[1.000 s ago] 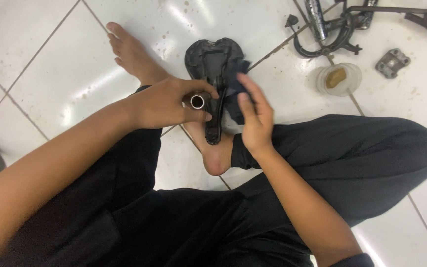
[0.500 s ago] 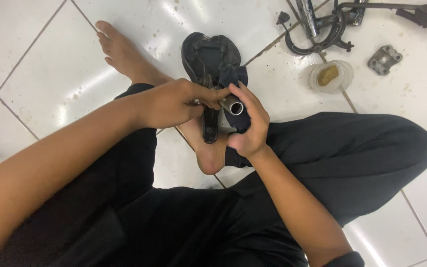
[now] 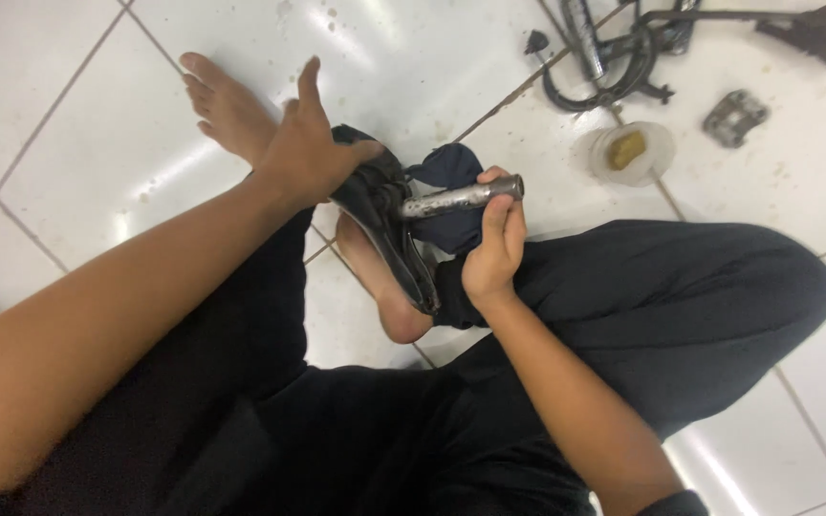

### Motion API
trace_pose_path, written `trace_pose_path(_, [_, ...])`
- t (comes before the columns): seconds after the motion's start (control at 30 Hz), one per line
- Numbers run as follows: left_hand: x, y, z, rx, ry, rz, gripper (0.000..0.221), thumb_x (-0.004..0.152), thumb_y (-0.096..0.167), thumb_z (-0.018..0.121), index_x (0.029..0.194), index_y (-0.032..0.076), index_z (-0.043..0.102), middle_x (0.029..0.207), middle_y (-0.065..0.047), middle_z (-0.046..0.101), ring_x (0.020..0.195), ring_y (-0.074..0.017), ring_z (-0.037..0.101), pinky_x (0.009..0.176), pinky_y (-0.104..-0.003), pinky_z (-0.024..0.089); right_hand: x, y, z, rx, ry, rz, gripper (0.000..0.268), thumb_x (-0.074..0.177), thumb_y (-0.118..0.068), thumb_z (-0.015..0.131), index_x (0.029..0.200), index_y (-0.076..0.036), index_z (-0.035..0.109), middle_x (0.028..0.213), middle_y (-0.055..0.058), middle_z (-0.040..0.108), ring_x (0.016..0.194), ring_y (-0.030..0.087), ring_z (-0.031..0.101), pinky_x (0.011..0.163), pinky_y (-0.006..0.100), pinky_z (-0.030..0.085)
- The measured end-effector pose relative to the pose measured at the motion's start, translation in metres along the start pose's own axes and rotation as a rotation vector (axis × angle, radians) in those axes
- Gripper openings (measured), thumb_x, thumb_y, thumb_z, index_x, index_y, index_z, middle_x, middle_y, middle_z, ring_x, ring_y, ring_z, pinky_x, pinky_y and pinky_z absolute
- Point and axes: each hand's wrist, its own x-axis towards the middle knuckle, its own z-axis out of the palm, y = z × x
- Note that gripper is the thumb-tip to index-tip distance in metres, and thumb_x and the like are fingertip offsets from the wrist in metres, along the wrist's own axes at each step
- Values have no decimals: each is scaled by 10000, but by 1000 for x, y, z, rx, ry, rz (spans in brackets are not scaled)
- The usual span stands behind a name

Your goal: Polishing a bicycle seat and its metal post using a cloth and cleaning solution while sitting on the floor.

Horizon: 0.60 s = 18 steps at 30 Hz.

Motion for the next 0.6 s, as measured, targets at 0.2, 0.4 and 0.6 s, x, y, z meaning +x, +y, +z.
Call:
trace_pose_path(0.2, [-10, 24, -38, -397, -254, -400, 662, 881, 124, 489, 1519, 38, 335, 1230, -288, 583, 683, -349, 750, 594, -315, 672, 12, 14, -4, 272, 113, 266, 419, 1101, -363, 404, 1293, -31, 572, 1272, 41, 547, 1198, 122, 480, 1102, 271, 327])
trace_pose_path(0.4, [-13, 15, -26, -62, -142, -295, 324, 995, 115, 416, 1127, 27, 698, 878, -244, 707, 632, -335, 749, 441, -323, 607, 37, -46, -3, -588, -167, 399, 480, 1065, -284, 590, 1397, 62, 559, 1400, 313, 549, 1383, 420, 450, 1177, 517, 331])
trace_pose_path(0.6, [35, -38, -22, 323, -668, -110, 385, 1048, 227, 513, 1383, 95, 651, 1070, -182, 784, 777, -271, 766, 706, -326, 620, 4, -54, 10, -610, -338, -24, 261, 998, -132, 662, 1246, -157, 739, 1157, 80, 761, 1081, 214, 731, 933, 341, 581])
